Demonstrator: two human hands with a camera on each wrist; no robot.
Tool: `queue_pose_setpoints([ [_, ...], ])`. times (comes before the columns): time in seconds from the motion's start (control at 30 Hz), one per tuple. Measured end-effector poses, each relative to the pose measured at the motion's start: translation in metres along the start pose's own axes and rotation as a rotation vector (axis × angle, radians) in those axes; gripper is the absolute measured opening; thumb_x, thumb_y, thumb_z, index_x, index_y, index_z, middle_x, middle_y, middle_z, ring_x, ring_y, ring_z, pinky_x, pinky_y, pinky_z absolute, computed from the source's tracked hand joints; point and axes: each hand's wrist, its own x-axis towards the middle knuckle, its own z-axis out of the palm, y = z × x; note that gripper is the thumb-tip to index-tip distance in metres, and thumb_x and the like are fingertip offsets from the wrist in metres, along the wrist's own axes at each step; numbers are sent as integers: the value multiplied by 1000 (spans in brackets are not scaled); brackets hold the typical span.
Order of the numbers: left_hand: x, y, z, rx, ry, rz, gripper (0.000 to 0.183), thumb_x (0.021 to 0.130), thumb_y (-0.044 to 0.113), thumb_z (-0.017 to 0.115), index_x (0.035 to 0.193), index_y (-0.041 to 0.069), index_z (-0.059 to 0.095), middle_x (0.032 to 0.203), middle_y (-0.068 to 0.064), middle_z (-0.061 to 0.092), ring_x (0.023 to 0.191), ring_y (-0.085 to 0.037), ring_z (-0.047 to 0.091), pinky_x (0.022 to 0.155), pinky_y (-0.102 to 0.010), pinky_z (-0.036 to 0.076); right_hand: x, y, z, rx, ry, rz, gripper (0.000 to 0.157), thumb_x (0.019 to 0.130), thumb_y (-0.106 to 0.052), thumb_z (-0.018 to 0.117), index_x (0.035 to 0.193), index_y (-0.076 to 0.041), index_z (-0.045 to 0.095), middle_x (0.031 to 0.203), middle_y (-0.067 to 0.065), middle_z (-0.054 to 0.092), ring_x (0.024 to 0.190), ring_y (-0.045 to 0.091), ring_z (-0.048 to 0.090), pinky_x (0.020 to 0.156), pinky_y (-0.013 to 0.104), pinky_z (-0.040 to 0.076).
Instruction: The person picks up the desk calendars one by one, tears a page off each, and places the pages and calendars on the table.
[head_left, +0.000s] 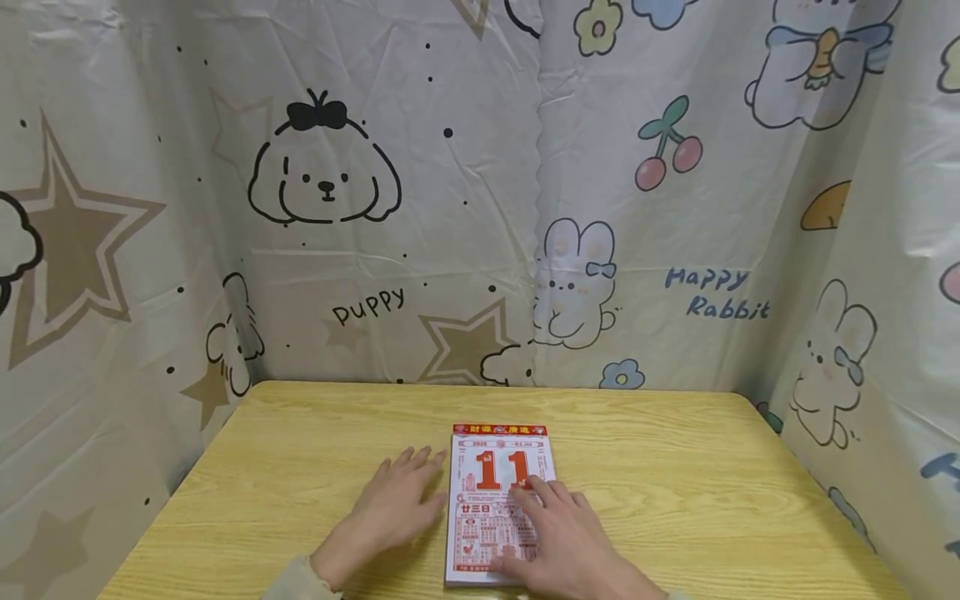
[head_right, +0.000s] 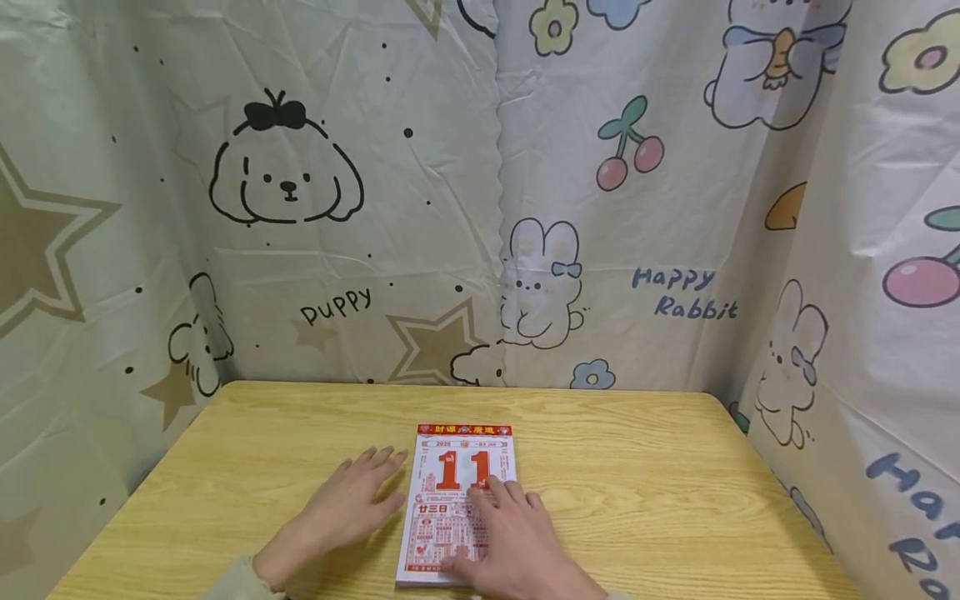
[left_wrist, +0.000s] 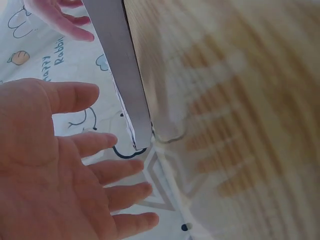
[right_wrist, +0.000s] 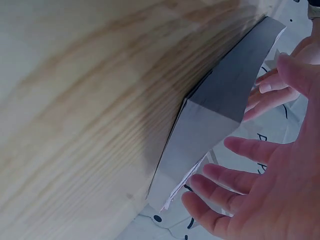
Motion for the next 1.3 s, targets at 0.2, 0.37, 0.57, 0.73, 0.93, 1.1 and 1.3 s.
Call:
queue_pose_setpoints([
  [0.2,1,-2,2,-48,-24,10,61,102,34,66,154,6,53,154,-26,50,144,-52,41,115,-75,24,0,-4,0,26,-44,8,93,81,-84,64,148,-19,60,153,12,51,142,39,45,110,64,39],
  [0.37,1,-2,2,-89,-34,16,63,101,33,68,154,5,52,154,-25,51,144,-52,41,115,-75,23,0,-6,-1,39,-81,8,95,79,-87,64,147,-20,60,151,10,52,141,37,45,110,61,40],
  [0.57,2,-3,3,-113,-48,36,63,99,30,71,153,4,53,154,-22,53,144,-53,41,115,-75,23,2,-8,1,116,-88,43,95,74,-84,71,142,-19,64,145,7,54,133,33,49,109,60,42],
  [0.73,4,-3,3,-121,-59,54,62,98,29,73,151,2,55,153,-20,54,143,-54,41,114,-76,23,3,-8,3,162,-75,72,91,72,-80,77,138,-19,67,141,5,55,126,32,51,106,60,44],
  [0.93,5,-2,3,-126,-67,57,63,98,28,73,151,0,55,153,-21,54,143,-54,41,115,-75,24,2,-7,3,146,-38,59,83,72,-75,81,134,-19,70,136,3,57,121,30,51,102,57,46],
  [1.1,5,-2,4,-153,-83,47,65,97,30,74,151,0,54,152,-22,54,142,-54,42,115,-75,23,1,-6,3,143,-25,51,82,73,-74,82,133,-19,71,133,1,58,119,28,52,101,55,47],
  [1.3,5,-3,3,-207,-110,41,65,97,29,74,152,0,53,153,-23,53,143,-53,42,116,-74,22,1,-5,6,144,-9,43,79,73,-72,83,131,-18,72,130,1,58,115,26,52,97,53,48],
])
